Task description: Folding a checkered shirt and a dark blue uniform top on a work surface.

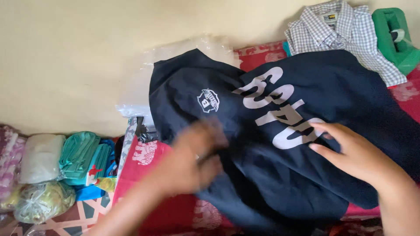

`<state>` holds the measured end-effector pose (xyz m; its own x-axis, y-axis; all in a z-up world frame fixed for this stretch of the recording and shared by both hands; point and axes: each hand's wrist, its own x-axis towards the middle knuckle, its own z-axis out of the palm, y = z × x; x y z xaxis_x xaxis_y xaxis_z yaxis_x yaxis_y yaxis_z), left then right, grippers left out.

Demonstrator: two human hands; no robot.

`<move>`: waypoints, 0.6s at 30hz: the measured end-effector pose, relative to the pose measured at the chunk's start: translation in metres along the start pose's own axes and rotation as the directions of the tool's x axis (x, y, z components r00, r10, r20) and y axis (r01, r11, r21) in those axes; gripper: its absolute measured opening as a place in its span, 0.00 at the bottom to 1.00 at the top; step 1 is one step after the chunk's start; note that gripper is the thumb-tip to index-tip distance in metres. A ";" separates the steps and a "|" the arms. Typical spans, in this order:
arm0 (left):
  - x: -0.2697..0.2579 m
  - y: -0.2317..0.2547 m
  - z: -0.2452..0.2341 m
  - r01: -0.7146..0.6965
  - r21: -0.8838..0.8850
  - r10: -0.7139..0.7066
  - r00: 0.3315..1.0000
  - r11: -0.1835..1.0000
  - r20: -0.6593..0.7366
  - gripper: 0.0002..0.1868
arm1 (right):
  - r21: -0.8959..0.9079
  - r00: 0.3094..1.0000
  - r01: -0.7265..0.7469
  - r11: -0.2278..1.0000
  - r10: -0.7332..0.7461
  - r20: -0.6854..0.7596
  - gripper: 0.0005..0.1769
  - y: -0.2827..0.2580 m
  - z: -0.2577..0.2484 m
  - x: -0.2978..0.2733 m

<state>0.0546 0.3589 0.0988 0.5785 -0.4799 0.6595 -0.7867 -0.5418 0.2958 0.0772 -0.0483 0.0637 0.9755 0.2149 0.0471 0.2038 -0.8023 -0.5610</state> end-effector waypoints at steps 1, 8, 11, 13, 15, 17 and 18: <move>-0.019 0.027 0.006 0.021 -0.166 0.022 0.967 0.986 0.255 0.30 | -0.051 0.998 -0.060 0.997 0.058 -0.034 0.34 0.014 0.000 -0.009; -0.115 0.085 0.092 -0.259 0.081 0.223 0.926 0.962 0.305 0.16 | -0.491 0.831 -0.234 0.839 -0.089 -0.549 0.36 0.208 0.025 -0.057; -0.094 0.088 0.078 -0.295 0.072 0.260 0.915 0.953 0.309 0.15 | -0.413 0.790 -0.153 0.898 -0.140 -0.597 0.40 0.287 0.037 -0.063; -0.082 0.089 0.071 -0.303 0.066 0.268 0.909 0.951 0.321 0.14 | -0.391 0.807 -0.217 0.895 -0.061 -0.588 0.40 0.279 0.029 -0.066; -0.072 0.087 0.065 -0.316 0.062 0.279 0.901 0.947 0.332 0.14 | -0.368 0.814 -0.281 0.886 0.017 -0.581 0.39 0.282 0.022 -0.066; -0.067 0.081 0.059 0.003 -0.217 0.076 0.932 0.976 0.354 0.15 | -0.308 0.757 -0.237 0.922 -0.023 -0.653 0.41 0.295 0.016 -0.064; -0.070 0.074 0.053 -0.002 -0.220 0.081 0.932 0.975 0.352 0.15 | -0.309 0.755 -0.241 0.920 -0.023 -0.656 0.41 0.302 0.014 -0.067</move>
<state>-0.0327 0.3152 0.0380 0.5515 -0.7345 0.3954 -0.8158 -0.3757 0.4398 0.0721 -0.2966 -0.1206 0.7860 -0.1848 0.5900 -0.0221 -0.9621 -0.2719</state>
